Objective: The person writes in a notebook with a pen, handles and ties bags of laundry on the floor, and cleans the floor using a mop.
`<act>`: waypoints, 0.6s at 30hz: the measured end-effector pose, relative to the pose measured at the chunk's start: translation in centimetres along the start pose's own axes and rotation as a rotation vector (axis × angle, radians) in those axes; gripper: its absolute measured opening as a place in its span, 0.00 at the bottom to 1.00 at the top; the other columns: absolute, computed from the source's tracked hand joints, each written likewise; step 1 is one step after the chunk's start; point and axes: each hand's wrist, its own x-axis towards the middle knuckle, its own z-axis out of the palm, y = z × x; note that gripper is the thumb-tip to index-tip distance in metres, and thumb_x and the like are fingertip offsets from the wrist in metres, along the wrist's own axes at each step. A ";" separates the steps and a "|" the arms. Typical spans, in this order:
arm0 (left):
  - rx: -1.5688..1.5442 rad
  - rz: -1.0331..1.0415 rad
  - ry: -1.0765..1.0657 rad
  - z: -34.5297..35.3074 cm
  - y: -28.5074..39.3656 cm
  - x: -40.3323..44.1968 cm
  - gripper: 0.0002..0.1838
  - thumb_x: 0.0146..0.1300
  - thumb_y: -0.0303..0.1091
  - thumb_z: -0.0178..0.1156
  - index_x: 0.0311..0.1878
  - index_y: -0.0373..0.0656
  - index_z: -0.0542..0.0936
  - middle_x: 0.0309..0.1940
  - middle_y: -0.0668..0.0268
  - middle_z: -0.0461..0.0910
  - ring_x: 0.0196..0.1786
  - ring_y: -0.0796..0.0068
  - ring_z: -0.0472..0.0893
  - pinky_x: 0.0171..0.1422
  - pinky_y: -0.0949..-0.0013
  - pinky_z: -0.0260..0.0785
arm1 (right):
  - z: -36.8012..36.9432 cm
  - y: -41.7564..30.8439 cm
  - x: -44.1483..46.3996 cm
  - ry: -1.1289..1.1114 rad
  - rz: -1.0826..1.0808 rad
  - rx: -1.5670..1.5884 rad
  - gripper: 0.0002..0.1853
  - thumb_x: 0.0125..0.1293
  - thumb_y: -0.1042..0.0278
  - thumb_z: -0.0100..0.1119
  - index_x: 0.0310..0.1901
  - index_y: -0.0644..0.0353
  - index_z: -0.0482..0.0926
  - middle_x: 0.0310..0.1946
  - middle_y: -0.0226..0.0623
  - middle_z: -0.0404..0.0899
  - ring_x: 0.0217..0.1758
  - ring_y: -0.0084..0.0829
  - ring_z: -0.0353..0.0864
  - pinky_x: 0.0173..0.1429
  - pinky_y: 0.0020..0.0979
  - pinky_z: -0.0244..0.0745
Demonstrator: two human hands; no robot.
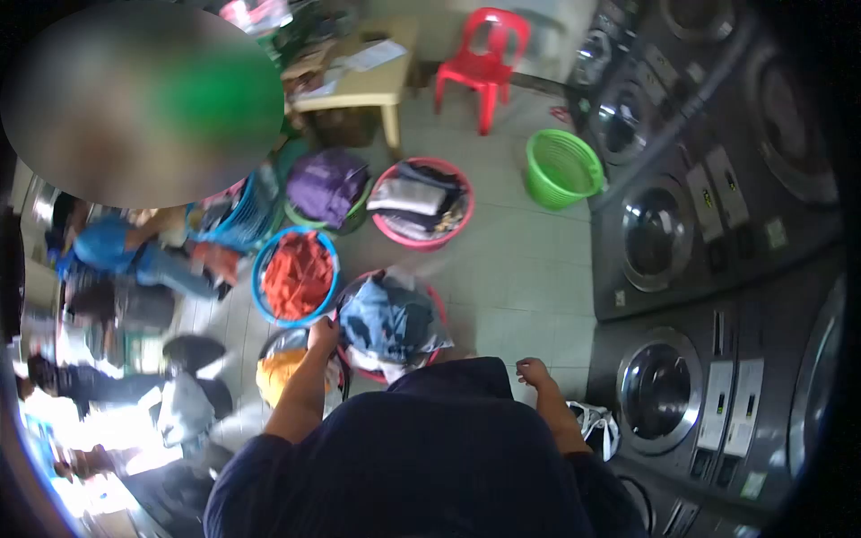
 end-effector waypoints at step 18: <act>0.209 -0.242 -0.559 18.6 10.8 -7.6 0.21 0.50 0.49 0.49 0.32 0.39 0.78 0.35 0.54 0.76 0.41 0.57 0.75 0.45 0.60 0.66 | -23.7 -18.0 16.6 -0.264 -0.204 0.031 0.13 0.58 0.66 0.49 0.45 0.57 0.70 0.32 0.34 0.75 0.26 0.25 0.75 0.25 0.23 0.69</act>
